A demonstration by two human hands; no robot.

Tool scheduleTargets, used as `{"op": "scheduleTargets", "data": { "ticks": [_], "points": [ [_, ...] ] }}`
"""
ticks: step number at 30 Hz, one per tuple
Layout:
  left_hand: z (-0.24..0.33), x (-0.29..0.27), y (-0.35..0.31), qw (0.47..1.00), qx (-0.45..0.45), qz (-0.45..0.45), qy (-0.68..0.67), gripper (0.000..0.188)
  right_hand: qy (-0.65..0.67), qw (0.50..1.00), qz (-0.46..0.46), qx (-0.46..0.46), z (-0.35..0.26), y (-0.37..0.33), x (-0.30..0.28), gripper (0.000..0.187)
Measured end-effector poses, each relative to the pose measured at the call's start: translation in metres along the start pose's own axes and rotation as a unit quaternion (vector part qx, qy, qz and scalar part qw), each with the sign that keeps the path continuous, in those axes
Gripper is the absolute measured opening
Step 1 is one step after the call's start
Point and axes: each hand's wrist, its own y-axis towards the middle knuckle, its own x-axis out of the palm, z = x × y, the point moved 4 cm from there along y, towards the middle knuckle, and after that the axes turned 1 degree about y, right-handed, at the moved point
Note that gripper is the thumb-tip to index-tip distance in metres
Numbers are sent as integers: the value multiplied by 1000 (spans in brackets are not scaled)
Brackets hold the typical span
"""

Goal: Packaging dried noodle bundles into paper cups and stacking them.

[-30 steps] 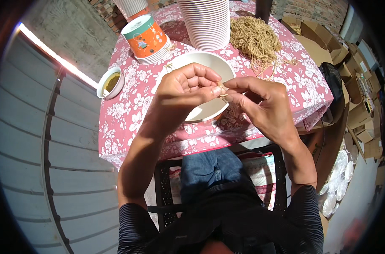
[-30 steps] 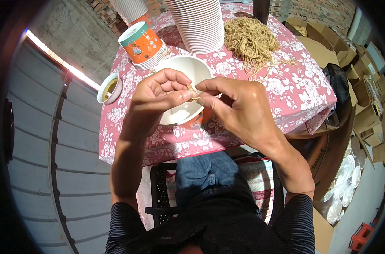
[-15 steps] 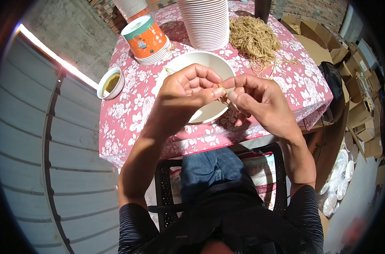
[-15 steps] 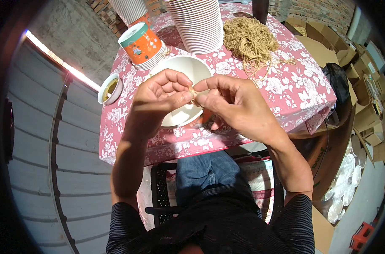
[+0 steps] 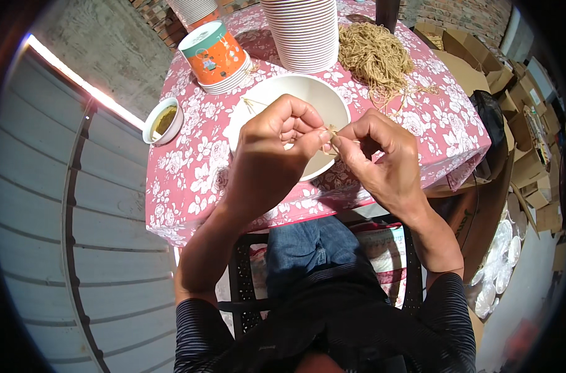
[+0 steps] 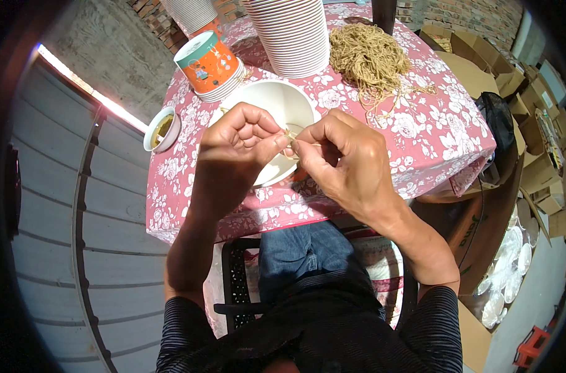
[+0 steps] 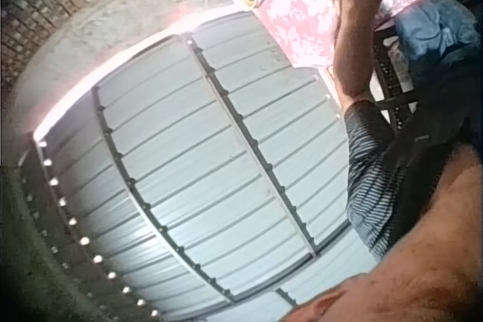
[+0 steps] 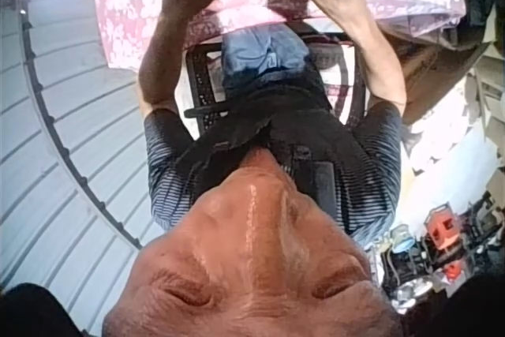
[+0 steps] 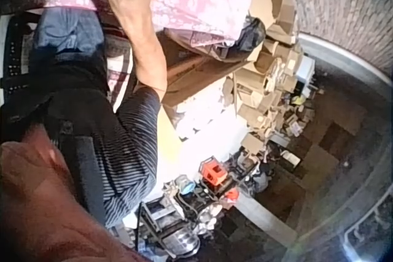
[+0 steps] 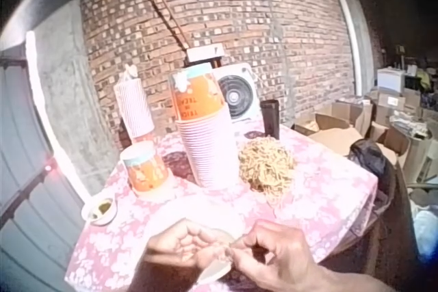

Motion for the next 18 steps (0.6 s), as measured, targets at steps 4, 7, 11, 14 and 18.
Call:
{"op": "scheduleTargets", "data": {
  "ticks": [4,7,11,14,18],
  "points": [
    [3,2,-3,997,14,33,63,12,-40,995,24,-85,-1,-4,4,9],
    [5,5,-6,989,67,59,116,9,-42,994,11,-101,-3,-3,3,10],
    [10,4,-10,959,170,66,216,12,1,998,-6,-70,1,-2,5,10],
    [14,5,-11,940,223,42,256,13,17,999,-22,-30,2,-1,4,7],
    [16,3,-12,929,260,9,263,14,38,999,-24,-21,6,-1,3,5]
  ]
}}
